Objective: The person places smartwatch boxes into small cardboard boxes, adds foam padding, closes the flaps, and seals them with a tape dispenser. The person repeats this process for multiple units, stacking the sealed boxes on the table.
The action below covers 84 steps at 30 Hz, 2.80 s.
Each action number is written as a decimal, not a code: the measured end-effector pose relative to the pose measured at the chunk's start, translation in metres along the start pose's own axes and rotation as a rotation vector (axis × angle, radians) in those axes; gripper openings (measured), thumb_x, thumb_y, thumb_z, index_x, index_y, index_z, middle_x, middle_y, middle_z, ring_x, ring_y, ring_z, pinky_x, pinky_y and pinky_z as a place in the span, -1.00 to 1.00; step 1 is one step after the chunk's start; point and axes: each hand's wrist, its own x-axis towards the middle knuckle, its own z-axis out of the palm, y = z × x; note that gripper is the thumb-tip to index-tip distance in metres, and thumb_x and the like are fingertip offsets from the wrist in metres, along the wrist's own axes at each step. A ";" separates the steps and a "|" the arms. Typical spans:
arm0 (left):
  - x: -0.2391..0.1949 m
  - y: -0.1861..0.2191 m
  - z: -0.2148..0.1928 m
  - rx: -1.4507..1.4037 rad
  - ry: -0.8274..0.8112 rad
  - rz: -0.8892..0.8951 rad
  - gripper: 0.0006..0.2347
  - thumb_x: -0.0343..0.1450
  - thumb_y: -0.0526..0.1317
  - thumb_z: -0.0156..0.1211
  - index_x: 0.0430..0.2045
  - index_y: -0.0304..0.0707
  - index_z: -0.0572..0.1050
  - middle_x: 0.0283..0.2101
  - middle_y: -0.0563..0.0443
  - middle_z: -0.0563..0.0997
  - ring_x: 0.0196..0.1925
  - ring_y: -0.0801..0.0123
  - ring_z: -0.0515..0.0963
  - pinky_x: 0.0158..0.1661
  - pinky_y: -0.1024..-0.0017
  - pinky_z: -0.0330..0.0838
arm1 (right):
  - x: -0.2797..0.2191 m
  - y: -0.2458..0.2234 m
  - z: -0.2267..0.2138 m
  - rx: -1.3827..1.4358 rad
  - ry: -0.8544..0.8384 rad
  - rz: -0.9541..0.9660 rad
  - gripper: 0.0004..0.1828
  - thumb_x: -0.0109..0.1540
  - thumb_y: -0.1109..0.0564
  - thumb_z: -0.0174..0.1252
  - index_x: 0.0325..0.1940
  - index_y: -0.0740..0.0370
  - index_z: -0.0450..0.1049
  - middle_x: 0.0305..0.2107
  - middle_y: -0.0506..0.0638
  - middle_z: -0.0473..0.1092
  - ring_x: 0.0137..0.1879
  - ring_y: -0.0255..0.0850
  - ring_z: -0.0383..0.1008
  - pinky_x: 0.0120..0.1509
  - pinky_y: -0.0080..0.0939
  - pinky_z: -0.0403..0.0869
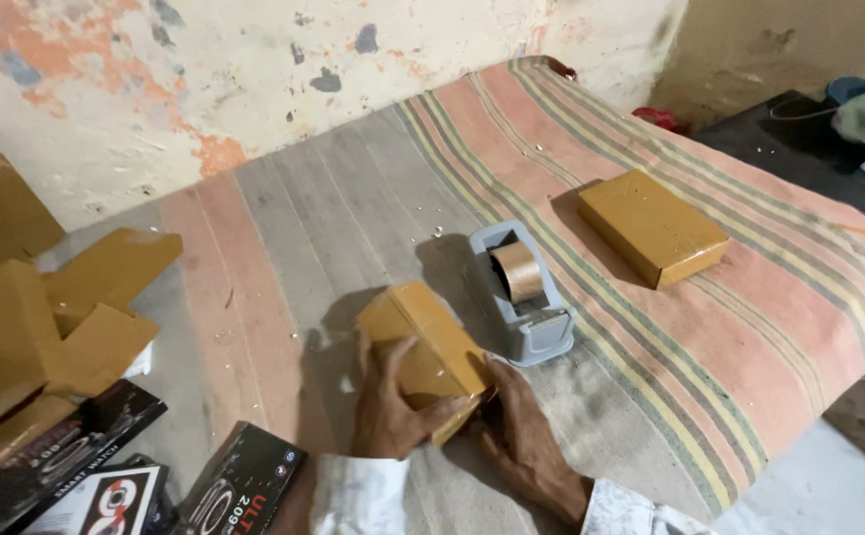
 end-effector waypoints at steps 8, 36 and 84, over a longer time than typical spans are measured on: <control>-0.003 0.040 0.061 0.490 -0.096 0.057 -0.09 0.05 -0.01 0.63 0.34 -0.05 0.23 0.53 -0.28 0.01 0.50 -0.17 -0.08 0.35 -0.21 -0.25 | -0.010 0.004 -0.016 0.141 0.207 0.250 -0.32 0.09 0.39 0.03 0.33 0.25 0.29 0.28 0.26 0.19 0.28 0.11 0.36 0.34 0.02 0.40; 0.004 0.054 0.138 0.971 0.202 -0.007 -0.40 0.42 0.02 -0.10 0.33 -0.38 0.21 0.43 -0.25 0.25 0.47 0.04 0.14 0.41 0.07 -0.13 | 0.074 0.074 -0.092 -0.108 0.222 0.299 -0.61 0.16 -0.09 0.27 -0.43 0.33 0.63 -0.49 0.18 0.49 -0.32 -0.02 0.49 -0.15 0.06 0.43; 0.022 0.049 0.131 0.426 0.108 -0.272 -0.10 0.36 0.50 -0.56 0.36 -0.28 0.20 0.53 -0.19 0.05 0.60 0.18 -0.10 0.48 0.05 -0.42 | 0.010 0.035 -0.101 0.847 0.083 0.703 -0.85 0.29 0.22 0.13 -0.18 0.42 0.43 -0.48 0.11 0.48 -0.47 -0.22 0.52 -0.33 -0.18 0.68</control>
